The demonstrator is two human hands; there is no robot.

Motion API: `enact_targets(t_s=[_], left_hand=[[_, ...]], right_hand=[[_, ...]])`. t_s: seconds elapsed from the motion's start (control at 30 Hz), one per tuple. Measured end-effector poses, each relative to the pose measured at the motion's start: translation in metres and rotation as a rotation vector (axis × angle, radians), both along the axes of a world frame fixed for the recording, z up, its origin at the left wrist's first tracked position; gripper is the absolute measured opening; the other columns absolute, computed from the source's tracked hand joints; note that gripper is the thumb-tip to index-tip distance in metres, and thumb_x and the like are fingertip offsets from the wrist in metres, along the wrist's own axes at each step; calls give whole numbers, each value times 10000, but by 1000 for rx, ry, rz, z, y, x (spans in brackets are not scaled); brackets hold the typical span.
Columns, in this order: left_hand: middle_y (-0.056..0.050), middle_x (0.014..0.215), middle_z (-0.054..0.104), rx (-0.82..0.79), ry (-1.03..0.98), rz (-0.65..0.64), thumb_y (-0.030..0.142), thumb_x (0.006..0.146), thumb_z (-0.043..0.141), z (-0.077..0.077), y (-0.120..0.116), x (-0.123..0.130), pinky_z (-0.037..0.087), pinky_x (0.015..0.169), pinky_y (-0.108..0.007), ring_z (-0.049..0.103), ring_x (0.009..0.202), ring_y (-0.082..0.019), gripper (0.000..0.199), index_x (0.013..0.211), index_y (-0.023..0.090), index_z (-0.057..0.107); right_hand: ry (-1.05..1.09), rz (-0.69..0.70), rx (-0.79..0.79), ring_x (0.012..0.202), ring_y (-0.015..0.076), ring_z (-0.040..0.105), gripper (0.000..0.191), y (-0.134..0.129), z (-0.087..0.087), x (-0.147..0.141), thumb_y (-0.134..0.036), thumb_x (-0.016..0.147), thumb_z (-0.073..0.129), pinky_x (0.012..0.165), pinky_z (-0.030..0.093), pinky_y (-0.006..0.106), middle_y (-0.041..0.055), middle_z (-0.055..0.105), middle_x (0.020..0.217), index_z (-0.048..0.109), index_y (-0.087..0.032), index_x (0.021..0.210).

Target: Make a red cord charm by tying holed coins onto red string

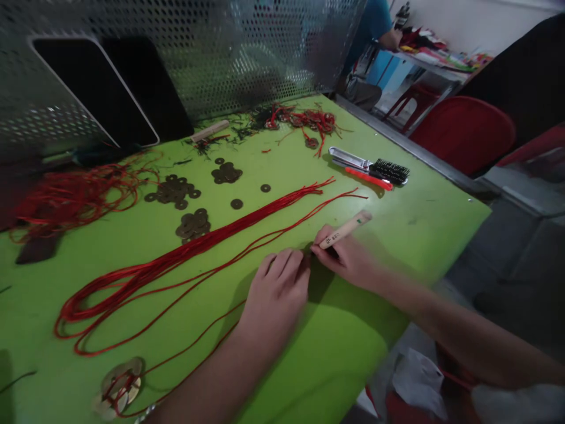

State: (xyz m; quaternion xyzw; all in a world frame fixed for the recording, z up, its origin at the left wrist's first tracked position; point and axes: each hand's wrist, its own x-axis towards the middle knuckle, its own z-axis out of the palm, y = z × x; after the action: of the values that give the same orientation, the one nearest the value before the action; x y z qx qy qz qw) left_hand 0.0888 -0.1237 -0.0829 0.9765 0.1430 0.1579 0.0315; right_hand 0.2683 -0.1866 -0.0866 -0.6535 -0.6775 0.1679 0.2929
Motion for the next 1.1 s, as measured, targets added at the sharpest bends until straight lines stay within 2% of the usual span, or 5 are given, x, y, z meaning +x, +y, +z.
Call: enact_targets(t_s=[0.2,0.57,0.83,1.1], left_hand=[[-105,1063,608,12,36,8,55,792,485,-3,0,0,478,891,-384,555,1004,-238,345,1119,83,590],[-94,1098,584,-27,147,24,93,806,484,-2,1,2,452,912,-389,520,1037,-226,352,1150,111,559],[-90,1082,586,-74,116,22,82,815,460,-1,1,2,440,909,-381,515,1038,-223,340,1136,112,566],[-94,1069,581,-67,89,9,70,805,461,-3,1,2,442,908,-389,509,1022,-223,326,1109,109,571]], right_hand=[[11,-7,2,591,137,474,202,0,-4,-1,-313,923,402,553,364,253,8,491,664,396,-204,753],[-24,3,89,591,133,478,174,1,-7,-3,-268,919,418,568,362,249,5,507,672,402,-199,760],[-47,-28,108,591,141,487,197,0,-6,-6,-285,921,403,577,364,257,9,510,655,397,-201,742],[-60,-50,89,622,144,518,280,0,-10,-6,-371,939,387,604,405,271,42,560,737,469,-186,745]])
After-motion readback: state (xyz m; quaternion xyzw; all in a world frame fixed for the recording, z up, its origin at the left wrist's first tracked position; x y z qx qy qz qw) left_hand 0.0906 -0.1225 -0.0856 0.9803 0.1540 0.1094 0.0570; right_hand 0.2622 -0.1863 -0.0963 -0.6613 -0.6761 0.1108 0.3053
